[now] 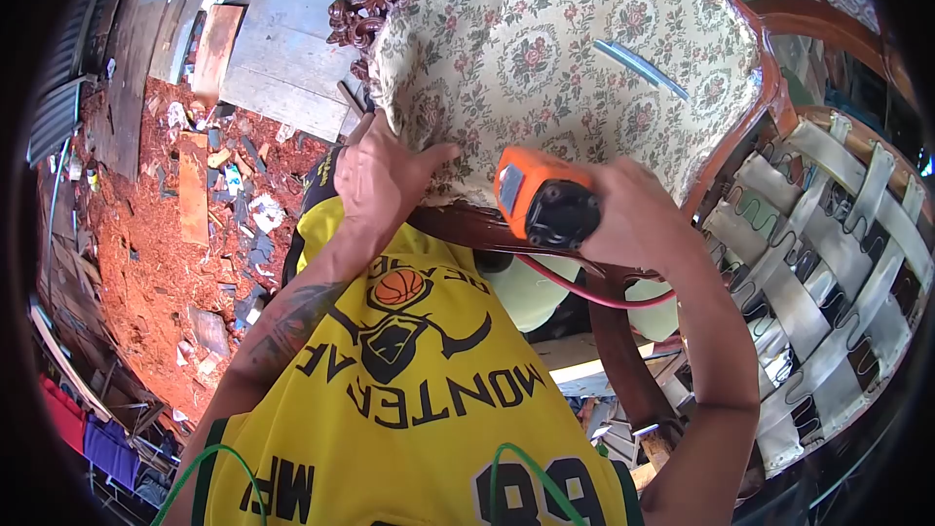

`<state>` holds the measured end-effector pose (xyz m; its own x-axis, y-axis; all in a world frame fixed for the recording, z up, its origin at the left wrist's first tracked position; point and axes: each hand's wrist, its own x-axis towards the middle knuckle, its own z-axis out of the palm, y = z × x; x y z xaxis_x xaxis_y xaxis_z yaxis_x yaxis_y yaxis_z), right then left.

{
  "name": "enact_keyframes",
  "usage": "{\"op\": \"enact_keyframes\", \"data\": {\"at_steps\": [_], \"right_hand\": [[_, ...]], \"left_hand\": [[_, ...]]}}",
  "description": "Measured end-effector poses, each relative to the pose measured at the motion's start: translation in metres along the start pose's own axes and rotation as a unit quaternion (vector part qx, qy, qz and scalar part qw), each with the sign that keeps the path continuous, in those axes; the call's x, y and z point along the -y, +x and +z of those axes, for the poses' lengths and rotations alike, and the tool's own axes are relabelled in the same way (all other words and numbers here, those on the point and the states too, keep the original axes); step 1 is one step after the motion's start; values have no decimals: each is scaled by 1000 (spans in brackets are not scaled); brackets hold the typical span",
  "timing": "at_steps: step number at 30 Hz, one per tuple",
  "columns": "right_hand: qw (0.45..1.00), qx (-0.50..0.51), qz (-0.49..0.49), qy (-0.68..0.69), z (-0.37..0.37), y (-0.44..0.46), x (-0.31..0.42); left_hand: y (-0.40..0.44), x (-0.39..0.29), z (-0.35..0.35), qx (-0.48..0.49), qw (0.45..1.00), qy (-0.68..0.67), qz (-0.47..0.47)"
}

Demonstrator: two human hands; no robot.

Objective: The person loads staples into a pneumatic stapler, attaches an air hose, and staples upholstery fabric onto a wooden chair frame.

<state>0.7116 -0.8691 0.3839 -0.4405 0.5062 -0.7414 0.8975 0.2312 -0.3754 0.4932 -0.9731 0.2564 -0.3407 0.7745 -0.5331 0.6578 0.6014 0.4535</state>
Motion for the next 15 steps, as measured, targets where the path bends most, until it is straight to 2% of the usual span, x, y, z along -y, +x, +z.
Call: {"op": "enact_keyframes", "data": {"at_steps": [1,3,4,5,7,9,11,12,14,15], "right_hand": [[999,20,7,-30,4,0,-1],[998,-16,7,-57,13,-6,-6],[998,1,16,-55,12,-6,-6],[998,16,25,-54,12,-6,-5],[998,39,33,-37,7,-3,-6],[997,62,39,-17,7,-1,-11],[999,37,12,6,10,-1,-23],[999,37,14,7,9,-1,-21],[998,40,13,45,4,2,-16],[998,41,14,45,4,2,-17]], "left_hand": [[0,3,-1,4,1000,-1,0],[2,9,-3,37,999,15,-28],[6,6,-8,113,992,28,-51],[5,2,-14,115,992,27,-50],[3,-5,-24,126,991,48,7],[3,4,-22,131,991,17,16],[1,16,-3,135,990,-13,28],[-3,27,21,71,995,-59,26],[-5,20,22,7,994,-106,25],[-7,15,22,52,994,-93,-31]]}}
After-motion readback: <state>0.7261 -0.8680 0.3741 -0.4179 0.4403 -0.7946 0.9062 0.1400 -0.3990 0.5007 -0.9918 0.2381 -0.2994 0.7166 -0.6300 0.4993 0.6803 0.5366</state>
